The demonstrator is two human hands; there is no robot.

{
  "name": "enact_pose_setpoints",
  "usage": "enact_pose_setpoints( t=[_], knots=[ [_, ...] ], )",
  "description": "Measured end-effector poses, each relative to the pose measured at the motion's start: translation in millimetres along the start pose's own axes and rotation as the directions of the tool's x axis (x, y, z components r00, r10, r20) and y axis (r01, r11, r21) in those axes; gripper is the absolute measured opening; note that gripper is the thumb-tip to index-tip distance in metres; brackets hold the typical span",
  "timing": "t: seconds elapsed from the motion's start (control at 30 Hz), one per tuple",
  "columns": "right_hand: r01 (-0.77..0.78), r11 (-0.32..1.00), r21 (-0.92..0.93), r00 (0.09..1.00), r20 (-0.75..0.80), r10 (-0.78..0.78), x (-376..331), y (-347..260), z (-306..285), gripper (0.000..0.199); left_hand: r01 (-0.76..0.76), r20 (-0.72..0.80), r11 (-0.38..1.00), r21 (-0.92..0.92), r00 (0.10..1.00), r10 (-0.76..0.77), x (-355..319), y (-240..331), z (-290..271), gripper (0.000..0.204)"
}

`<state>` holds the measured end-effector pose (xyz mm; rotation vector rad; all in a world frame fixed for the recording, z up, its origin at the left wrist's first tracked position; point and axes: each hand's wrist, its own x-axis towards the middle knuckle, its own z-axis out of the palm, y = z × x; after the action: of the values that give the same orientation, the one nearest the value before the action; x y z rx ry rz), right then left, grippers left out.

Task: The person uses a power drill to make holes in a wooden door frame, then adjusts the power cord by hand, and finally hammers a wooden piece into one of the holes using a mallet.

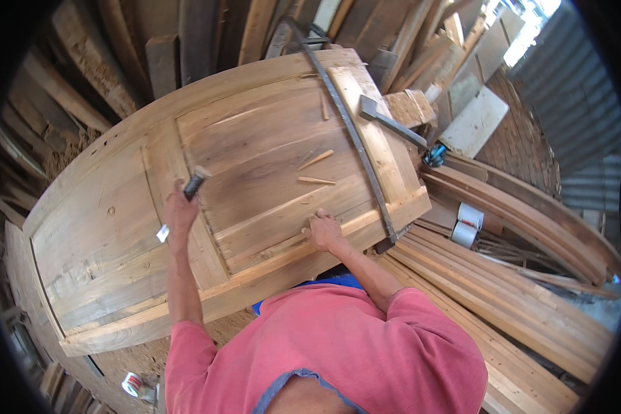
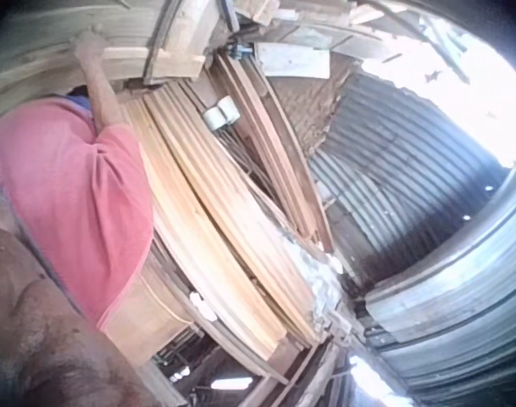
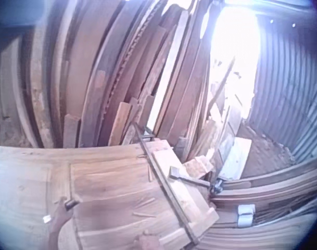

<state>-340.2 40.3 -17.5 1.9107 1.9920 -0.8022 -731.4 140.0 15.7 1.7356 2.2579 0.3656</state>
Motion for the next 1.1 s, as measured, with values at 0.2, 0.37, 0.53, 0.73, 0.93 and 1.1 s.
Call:
enact_pose_setpoints(
  t=[0.2,0.37,0.53,0.73,0.93,1.1],
  knots=[
    [0.143,0.726,0.673,0.98,-0.198,-0.01,-79,140,-20,0.042,-0.29,0.322,0.952,-0.095,0.896,0.305,-92,241,122,0.068],
    [0.077,0.569,0.819,0.945,-0.242,0.22,-141,318,-27,0.033,-0.338,0.495,0.941,-0.012,0.816,0.299,-155,374,194,0.087],
    [-0.088,0.509,0.856,0.783,-0.257,0.567,-200,475,-14,0.032,-0.342,0.573,0.939,-0.024,0.765,0.293,-177,446,242,0.085],
    [-0.147,0.523,0.839,0.75,-0.25,0.613,-179,564,-22,0.03,-0.3,0.608,0.951,0.072,0.769,0.196,-186,477,253,0.09],
    [-0.191,0.703,0.685,0.847,-0.247,0.471,-104,539,-94,0.048,-0.243,0.535,0.968,0.056,0.826,0.176,-186,458,282,0.109],
    [-0.002,0.937,0.349,0.916,-0.375,0.142,-17,502,-161,0.06,-0.153,0.608,0.977,0.15,0.793,0.031,-193,475,256,0.109]
  ],
)
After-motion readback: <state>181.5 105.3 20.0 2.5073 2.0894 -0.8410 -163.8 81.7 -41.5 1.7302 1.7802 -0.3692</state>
